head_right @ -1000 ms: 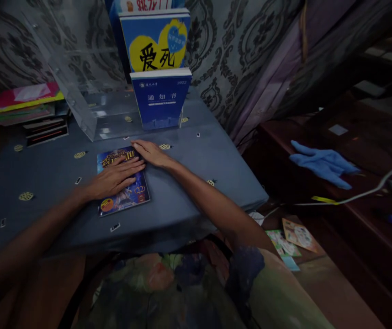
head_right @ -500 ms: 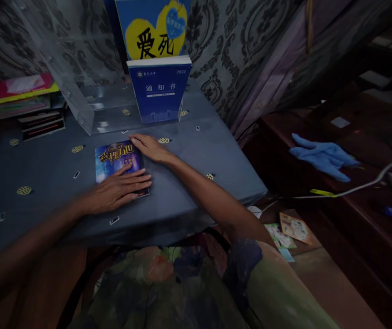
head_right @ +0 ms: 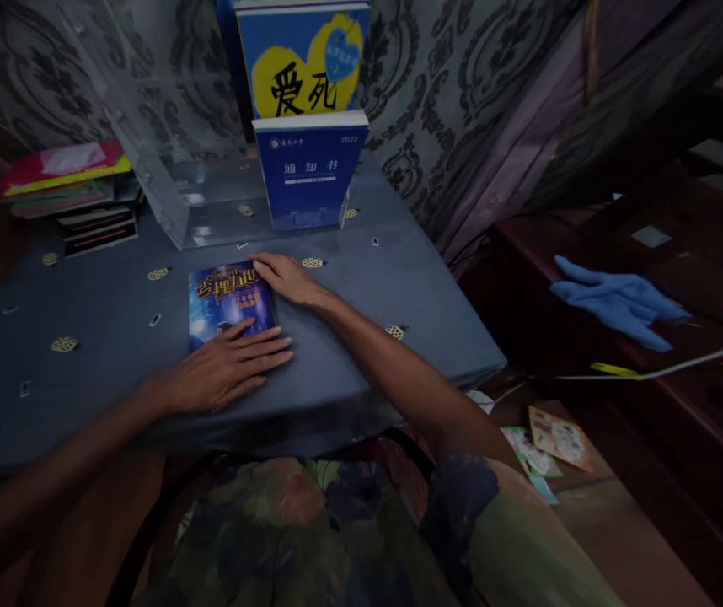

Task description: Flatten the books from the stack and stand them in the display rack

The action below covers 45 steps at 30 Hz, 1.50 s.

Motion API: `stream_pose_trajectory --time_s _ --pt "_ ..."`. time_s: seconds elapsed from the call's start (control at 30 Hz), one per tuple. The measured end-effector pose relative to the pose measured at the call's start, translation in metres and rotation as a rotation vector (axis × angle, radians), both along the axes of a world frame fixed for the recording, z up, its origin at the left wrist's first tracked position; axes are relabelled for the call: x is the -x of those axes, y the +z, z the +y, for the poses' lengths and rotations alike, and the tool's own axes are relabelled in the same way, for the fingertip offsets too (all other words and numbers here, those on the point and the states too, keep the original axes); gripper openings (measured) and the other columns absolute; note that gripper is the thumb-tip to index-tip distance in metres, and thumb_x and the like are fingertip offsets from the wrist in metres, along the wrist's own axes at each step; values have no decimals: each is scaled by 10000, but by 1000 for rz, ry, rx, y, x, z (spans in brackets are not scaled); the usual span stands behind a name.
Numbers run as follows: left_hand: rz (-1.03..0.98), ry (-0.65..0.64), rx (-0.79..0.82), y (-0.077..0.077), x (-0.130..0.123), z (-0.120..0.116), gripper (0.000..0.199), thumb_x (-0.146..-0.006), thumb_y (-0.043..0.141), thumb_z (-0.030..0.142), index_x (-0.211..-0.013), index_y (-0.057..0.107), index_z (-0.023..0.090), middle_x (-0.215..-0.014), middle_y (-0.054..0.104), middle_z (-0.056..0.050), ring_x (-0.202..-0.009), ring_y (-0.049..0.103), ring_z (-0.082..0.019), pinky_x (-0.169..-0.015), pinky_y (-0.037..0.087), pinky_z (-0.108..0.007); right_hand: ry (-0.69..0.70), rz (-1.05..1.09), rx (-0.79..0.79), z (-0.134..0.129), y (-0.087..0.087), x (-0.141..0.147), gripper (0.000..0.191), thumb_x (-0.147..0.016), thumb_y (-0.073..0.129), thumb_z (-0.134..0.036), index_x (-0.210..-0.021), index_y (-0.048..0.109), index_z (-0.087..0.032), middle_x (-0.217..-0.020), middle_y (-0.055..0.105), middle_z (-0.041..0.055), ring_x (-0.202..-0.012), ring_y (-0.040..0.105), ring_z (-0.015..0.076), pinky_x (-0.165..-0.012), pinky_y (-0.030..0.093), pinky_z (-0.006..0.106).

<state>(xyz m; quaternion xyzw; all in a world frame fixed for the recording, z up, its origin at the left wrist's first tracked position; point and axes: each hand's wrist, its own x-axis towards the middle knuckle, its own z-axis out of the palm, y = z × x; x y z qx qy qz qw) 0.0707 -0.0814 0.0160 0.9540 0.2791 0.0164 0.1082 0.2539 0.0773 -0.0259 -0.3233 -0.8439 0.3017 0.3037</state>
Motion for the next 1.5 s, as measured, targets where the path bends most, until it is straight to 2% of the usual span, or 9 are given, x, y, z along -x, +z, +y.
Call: stream_pose_trajectory --time_s 0.17,0.33,0.53,0.67,0.87,1.03,1.23,1.37,1.5 --pt "67 54 -83 -7 -3 -15 562 -1084 242 484 -1593 271 245 -1643 333 -44 -1541 246 -208 -1276 51 -476 14 -17 -28 -5 1 0 510 -1050 361 -488 -1379 603 -183 -1403 641 96 -1321 574 250 -1144 415 446" --pt "41 185 -222 -17 -10 -39 595 -1074 302 491 -1581 281 180 -1626 365 -101 -1534 268 -233 -1275 94 -495 8 -18 -39 -9 1 0 473 -1047 394 -470 -1375 607 -203 -1428 624 82 -1353 551 248 -1161 402 447" --pt "76 330 -327 -26 -7 -70 822 -1010 329 649 -1581 236 65 -1616 349 -193 -1535 253 -300 -1254 179 -526 5 -48 -66 -8 -1 0 453 -1051 398 -446 -1386 593 -211 -1433 620 73 -1369 537 237 -1165 404 453" --pt "59 439 -345 -33 2 -87 932 -984 328 690 -1610 82 45 -1617 320 -239 -1534 244 -336 -1221 261 -546 7 -65 -79 -8 -2 0 428 -1057 396 -410 -1390 588 -224 -1452 603 73 -1381 525 234 -1172 399 465" --pt "8 530 -366 -36 17 -94 875 -1021 262 638 -1615 -37 70 -1599 360 -233 -1515 295 -327 -1173 361 -516 -32 -162 -157 -16 1 6 401 -1035 438 -326 -1377 597 -189 -1476 575 114 -1434 462 263 -1196 338 539" --pt "-46 604 -307 -37 31 -73 697 -1066 295 496 -1623 88 131 -1627 332 -186 -1527 276 -289 -1195 348 -494 12 -286 -267 -35 12 17 392 -1011 481 -279 -1367 601 -166 -1484 563 136 -1479 389 285 -1215 260 587" --pt "-122 717 -209 -40 48 -12 550 -1064 285 364 -1546 329 105 -1609 373 -181 -1527 280 -267 -1200 346 -469 151 -317 -340 -58 22 41 380 -1008 460 -201 -1365 587 -176 -1450 596 141 -1453 433 264 -1211 282 566" --pt "-126 797 -216 -41 56 33 514 -1029 324 283 -1490 396 68 -1572 420 -218 -1507 324 -294 -1188 358 -487 164 -349 -338 -57 21 59 431 -995 449 -170 -1418 512 -112 -1469 563 186 -1441 449 264 -1212 310 522" --pt "-102 844 -247 -38 56 60 482 -1006 318 213 -1431 467 43 -1542 457 -230 -1486 368 -305 -1174 378 -498 126 -329 -312 -50 21 68 446 -1002 435 -174 -1441 469 -100 -1454 571 198 -1425 470 257 -1203 337 503"
